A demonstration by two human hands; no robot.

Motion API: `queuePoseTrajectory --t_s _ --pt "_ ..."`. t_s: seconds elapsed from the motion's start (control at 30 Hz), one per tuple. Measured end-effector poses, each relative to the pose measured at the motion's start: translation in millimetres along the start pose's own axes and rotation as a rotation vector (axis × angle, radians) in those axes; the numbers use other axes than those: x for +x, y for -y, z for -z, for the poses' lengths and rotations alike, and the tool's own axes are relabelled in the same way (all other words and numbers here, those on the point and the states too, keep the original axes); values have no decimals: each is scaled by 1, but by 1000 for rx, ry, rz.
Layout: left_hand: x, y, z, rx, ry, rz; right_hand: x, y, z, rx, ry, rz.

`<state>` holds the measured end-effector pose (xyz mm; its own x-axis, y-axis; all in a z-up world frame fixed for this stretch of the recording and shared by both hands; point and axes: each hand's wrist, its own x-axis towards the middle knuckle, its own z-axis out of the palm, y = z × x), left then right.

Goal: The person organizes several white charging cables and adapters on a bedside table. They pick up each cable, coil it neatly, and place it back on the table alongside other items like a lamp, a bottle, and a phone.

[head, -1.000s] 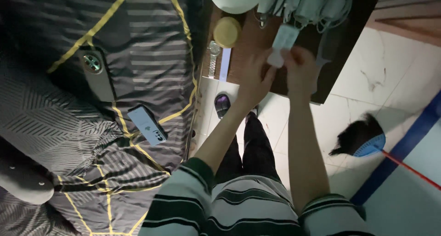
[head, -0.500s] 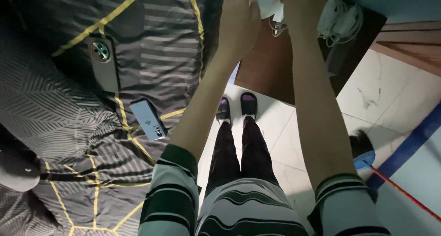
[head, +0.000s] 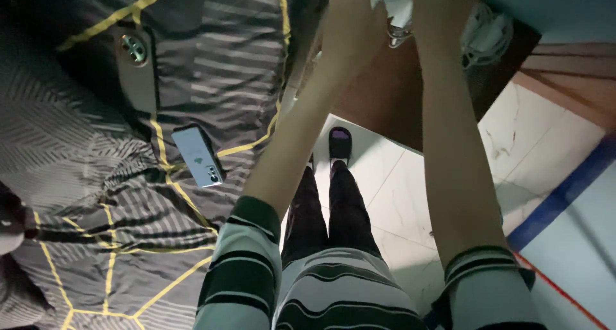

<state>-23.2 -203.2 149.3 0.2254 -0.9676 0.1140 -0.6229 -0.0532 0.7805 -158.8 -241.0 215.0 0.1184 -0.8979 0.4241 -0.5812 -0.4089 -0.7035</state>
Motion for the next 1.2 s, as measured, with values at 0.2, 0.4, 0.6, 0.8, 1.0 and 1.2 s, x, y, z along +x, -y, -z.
queuePoseTrajectory --t_s 0.2,0.4,0.6,0.8,1.0,1.2 --pt "-67 30 100 -225 -155 -118 -20 54 -17 -37 54 182" --pt "-200 232 171 -303 -409 624 -141 117 -158 456 456 -252" --pt "-343 342 247 170 -619 673 -370 105 -327 627 855 -208" --pt "-436 399 227 478 -627 765 -348 219 -354 265 826 386" --pt "-451 387 164 406 -639 1116 -351 222 -388 -97 870 789" --pt "-399 328 170 -411 -1100 1598 -351 217 -413 -125 739 871"
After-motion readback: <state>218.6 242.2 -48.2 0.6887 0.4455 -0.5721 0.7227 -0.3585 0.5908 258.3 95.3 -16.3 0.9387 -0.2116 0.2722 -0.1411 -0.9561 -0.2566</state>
